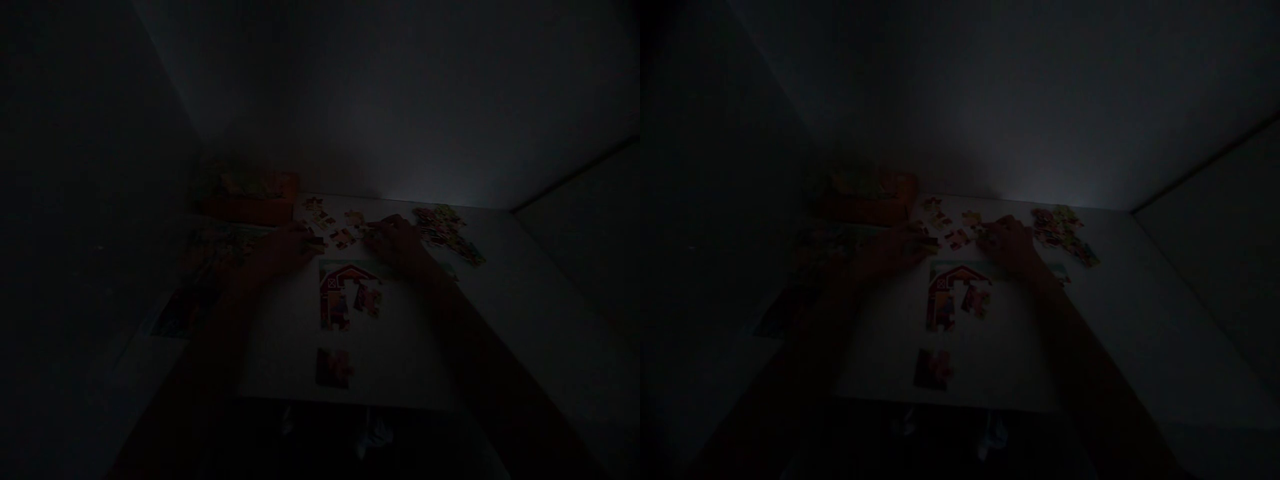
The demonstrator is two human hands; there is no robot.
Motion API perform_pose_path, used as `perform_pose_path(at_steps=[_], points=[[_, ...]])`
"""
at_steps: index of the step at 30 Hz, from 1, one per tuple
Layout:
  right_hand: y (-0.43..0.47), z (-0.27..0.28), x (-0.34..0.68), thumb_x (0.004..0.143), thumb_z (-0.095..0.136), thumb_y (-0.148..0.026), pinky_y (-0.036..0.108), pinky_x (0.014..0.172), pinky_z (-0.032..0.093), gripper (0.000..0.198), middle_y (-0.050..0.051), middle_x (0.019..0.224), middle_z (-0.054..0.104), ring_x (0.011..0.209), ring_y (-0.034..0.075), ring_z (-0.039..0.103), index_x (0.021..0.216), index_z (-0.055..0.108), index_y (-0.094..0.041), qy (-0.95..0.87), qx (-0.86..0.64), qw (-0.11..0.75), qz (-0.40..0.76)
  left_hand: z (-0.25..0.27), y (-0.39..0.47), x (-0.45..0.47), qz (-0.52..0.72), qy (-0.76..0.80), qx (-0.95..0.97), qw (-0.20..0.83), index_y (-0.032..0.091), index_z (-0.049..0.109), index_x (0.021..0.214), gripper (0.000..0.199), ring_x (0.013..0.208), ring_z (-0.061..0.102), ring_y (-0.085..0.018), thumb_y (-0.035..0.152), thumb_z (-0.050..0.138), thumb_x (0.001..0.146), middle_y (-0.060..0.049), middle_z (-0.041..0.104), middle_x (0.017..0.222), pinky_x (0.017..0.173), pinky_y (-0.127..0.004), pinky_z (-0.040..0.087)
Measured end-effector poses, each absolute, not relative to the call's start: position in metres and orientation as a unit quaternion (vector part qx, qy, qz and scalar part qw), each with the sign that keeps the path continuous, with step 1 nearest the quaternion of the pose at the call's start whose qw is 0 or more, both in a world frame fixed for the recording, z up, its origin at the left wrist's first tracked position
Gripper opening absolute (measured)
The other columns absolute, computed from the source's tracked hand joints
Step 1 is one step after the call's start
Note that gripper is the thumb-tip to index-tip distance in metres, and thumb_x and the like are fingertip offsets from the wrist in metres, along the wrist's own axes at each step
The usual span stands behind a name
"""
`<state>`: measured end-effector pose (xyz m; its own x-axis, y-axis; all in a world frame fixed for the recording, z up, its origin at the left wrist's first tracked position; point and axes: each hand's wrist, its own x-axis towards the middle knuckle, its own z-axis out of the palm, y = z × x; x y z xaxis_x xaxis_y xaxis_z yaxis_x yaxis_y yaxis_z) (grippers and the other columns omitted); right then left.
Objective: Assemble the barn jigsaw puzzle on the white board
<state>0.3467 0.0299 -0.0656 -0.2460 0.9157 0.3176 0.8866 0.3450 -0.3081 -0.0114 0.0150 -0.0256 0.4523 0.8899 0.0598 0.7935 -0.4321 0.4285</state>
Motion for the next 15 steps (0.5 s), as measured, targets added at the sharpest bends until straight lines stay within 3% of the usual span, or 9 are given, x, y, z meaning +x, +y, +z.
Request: perform_pose_path(at_steps=[5,10,15], points=[[0.033,-0.063,0.356,0.105,0.073,-0.069,0.073,0.115,0.051,0.063,0.024,0.147,0.07,0.131,0.049,0.07,0.148,0.085,-0.024,-0.768,-0.607,0.201,0.026,-0.027,0.013,-0.012,0.126,0.511,0.836,0.154,0.036,0.083,0.151,0.041,0.153,0.068,-0.036,0.044,0.074,0.112,-0.008,0.064,0.173,0.128,-0.051,0.059],[0.031,-0.056,0.36,0.104,0.073,-0.071,0.075,0.121,0.049,0.06,0.021,0.146,0.071,0.139,0.047,0.068,0.146,0.086,-0.03,-0.767,-0.614,0.18,0.047,-0.025,0.011,-0.009,0.127,0.493,0.847,0.152,0.032,0.082,0.149,0.041,0.16,0.062,-0.037,0.05,0.071,0.114,-0.011,0.062,0.174,0.132,-0.053,0.055],[0.036,-0.057,0.374,0.096,0.083,-0.07,0.074,0.124,0.05,0.07,0.022,0.149,0.069,0.141,0.048,0.067,0.151,0.081,-0.027,-0.764,-0.613,0.197,0.048,-0.012,-0.001,0.007,0.085,0.489,0.851,0.171,0.032,0.073,0.158,0.072,0.14,0.075,-0.038,0.063,0.091,0.096,-0.013,0.058,0.171,0.113,-0.051,0.066]])
